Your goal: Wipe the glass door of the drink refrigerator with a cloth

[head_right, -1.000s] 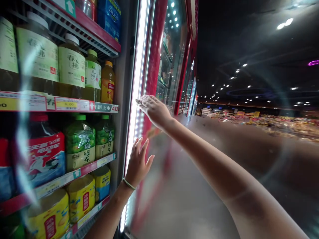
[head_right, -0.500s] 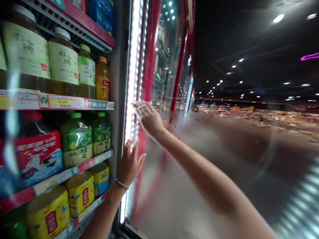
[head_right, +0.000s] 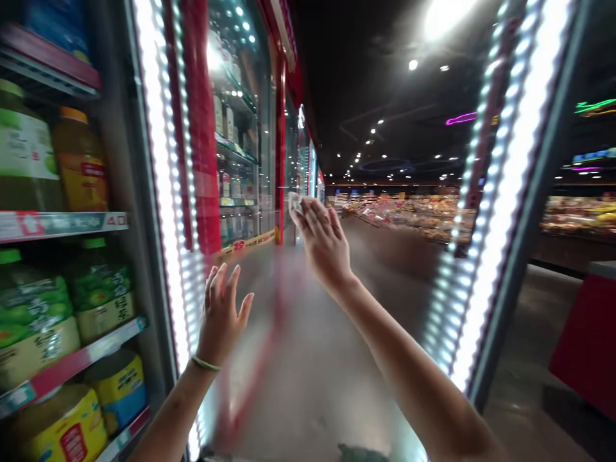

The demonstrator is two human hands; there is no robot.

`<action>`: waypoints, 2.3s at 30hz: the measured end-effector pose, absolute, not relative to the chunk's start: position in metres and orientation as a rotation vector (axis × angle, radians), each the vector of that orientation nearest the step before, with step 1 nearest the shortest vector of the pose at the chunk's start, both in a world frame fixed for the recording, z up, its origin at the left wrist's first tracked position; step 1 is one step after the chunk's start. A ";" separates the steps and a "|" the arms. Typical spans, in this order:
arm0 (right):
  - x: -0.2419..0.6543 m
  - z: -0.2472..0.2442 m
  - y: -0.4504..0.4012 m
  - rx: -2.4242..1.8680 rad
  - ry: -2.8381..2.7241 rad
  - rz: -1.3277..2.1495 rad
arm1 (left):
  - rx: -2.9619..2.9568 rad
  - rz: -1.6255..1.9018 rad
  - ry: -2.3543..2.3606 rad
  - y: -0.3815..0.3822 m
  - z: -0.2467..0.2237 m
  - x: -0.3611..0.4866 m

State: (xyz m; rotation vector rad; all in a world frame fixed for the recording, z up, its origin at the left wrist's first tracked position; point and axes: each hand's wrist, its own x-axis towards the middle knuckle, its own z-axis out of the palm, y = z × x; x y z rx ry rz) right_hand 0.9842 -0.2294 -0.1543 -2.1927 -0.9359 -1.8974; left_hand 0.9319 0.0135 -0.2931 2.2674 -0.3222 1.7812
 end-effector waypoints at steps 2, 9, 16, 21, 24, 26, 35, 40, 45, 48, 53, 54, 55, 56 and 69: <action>0.980 -0.160 -0.284 -2.218 -0.766 -1.958 | 2.246 1.800 -0.380 -0.008 -0.284 0.933; 0.973 -0.196 -0.436 -2.243 -0.270 -1.950 | 2.195 1.791 -0.600 -0.085 -0.258 0.932; 0.997 -0.226 -0.441 -2.032 -0.103 -1.948 | 2.235 1.754 -0.647 -0.105 -0.256 0.940; 1.020 -0.205 -0.331 -2.068 -0.432 -2.016 | 2.262 1.778 -0.568 -0.069 -0.260 0.944; 1.031 -0.199 -0.238 -2.086 -0.690 -1.968 | 2.267 1.805 -0.493 -0.041 -0.266 0.940; 1.035 -0.199 -0.179 -2.094 -0.860 -1.908 | 2.276 1.826 -0.454 -0.018 -0.270 0.934; 1.036 -0.232 0.005 -1.975 -1.339 -1.638 | 2.426 1.944 -0.206 0.089 -0.286 0.897; 1.033 -0.253 0.037 -1.956 -1.415 -1.602 | 2.412 1.957 -0.151 0.114 -0.293 0.889; 1.041 -0.245 -0.017 -2.036 -1.402 -1.633 | 2.378 1.893 -0.206 0.101 -0.292 0.895; 1.051 -0.239 -0.084 -2.080 -1.228 -1.688 | 2.357 1.845 -0.301 0.078 -0.290 0.905; 1.067 -0.238 -0.209 -2.165 -0.905 -1.799 | 2.305 1.775 -0.432 0.024 -0.291 0.926; 1.070 -0.240 -0.233 -2.186 -0.826 -1.792 | 2.304 1.752 -0.451 0.012 -0.293 0.930; 1.073 -0.242 -0.258 -2.205 -0.748 -1.781 | 2.306 1.727 -0.469 0.000 -0.295 0.933; 1.076 -0.245 -0.282 -2.221 -0.675 -1.769 | 2.310 1.705 -0.489 -0.011 -0.298 0.937; 1.111 -0.321 -0.448 -2.002 -0.086 -1.674 | 2.376 1.606 -0.647 -0.062 -0.325 0.950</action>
